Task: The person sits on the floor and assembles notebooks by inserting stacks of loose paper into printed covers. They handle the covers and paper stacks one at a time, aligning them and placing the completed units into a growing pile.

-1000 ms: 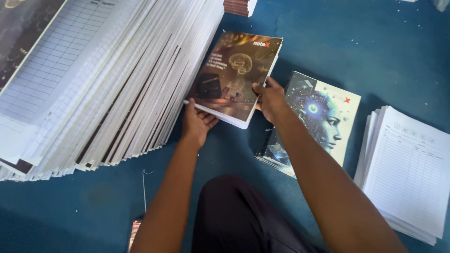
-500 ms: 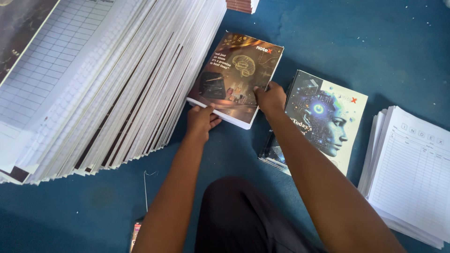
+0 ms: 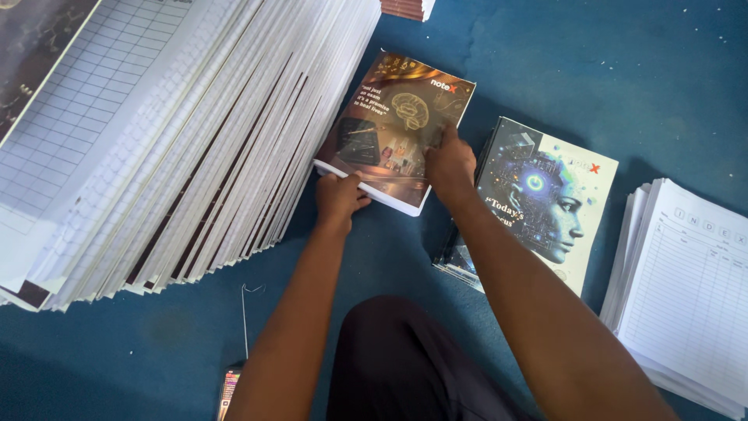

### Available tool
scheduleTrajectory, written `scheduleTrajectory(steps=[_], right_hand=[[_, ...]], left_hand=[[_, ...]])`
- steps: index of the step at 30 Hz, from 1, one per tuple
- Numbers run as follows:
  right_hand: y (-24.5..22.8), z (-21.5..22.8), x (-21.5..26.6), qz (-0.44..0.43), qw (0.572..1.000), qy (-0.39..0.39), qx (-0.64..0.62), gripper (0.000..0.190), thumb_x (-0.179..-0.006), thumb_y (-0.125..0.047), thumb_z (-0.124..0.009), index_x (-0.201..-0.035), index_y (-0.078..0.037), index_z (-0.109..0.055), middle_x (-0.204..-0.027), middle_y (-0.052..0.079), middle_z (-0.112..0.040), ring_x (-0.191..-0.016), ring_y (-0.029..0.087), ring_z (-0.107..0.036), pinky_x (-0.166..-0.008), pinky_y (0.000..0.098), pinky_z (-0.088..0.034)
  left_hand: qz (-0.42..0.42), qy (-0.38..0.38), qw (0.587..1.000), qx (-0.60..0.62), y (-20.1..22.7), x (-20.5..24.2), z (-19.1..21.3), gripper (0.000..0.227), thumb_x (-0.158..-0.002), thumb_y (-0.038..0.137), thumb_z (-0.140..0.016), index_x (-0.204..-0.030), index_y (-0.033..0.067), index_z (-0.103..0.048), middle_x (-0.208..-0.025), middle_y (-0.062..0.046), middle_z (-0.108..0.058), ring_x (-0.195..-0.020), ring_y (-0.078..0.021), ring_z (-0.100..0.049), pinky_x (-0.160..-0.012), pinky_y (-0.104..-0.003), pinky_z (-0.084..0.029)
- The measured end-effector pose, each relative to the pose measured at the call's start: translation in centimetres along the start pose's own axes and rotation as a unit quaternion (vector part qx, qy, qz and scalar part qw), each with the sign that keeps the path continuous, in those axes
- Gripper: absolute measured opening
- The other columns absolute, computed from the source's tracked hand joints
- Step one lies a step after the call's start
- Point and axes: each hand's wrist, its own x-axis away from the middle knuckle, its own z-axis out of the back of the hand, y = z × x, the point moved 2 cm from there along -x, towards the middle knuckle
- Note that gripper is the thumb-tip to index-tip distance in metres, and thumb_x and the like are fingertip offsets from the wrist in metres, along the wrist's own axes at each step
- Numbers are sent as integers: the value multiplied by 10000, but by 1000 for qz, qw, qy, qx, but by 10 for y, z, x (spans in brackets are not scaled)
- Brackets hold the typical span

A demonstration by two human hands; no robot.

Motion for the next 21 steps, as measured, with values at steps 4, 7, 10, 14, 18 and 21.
scheduleTrajectory(steps=[4, 7, 10, 14, 18, 21], right_hand=[[-2, 3, 2, 34, 999, 5, 25, 384, -869, -204, -725, -1209, -49, -638, -1108, 251, -681, -1058, 438, -641, -932, 527, -499], [-1, 2, 2, 40, 999, -3, 29, 309, -895, -225, -710, -1129, -25, -678, -1073, 257, -686, -1050, 440, -638, -944, 533, -488], [2, -1, 0, 37, 998, -20, 53, 298, -910, -260, -700, -1089, -22, -689, -1068, 254, -686, -1055, 430, -640, -956, 523, -492], [1, -2, -5, 47, 996, -30, 75, 293, -915, -255, -694, -1101, -28, -693, -1076, 252, -683, -1065, 425, -644, -960, 520, -504], [0, -2, -5, 0, 997, -47, 68, 265, -907, -231, -701, -1096, -45, -700, -1202, 267, -587, -1087, 459, -620, -941, 532, -517], [-1, 1, -7, 7, 995, -53, 81, 253, -888, -225, -718, -1072, -52, -712, -1273, 242, -546, -1101, 473, -617, -956, 534, -522]], left_hand=[[-21, -9, 999, -39, 15, 14, -3, 217, -883, 160, -673, -975, -37, -663, -841, -129, -694, -696, -213, -709, -543, -319, -607], [-6, -6, 997, -78, 29, 25, -4, 228, -887, 172, -671, -968, -41, -676, -807, -138, -712, -691, -252, -718, -505, -318, -572], [65, -11, 958, -279, 47, 32, 8, 293, -928, 244, -701, -965, -46, -677, -780, -189, -702, -739, -329, -731, -569, -412, -571], [-124, 80, 782, -606, 71, 40, 1, 363, -870, 369, -799, -1035, 50, -750, -969, -202, -720, -930, -380, -715, -805, -519, -572], [-265, 43, 724, -636, 79, 43, -29, 541, -845, 150, -719, -1379, 160, -632, -1388, -180, -600, -1273, -395, -575, -1004, -565, -503], [-329, -30, 682, -653, 90, 29, -45, 813, -718, 240, -802, -1482, 199, -527, -1592, -172, -337, -1457, -418, -295, -1106, -596, -358]])
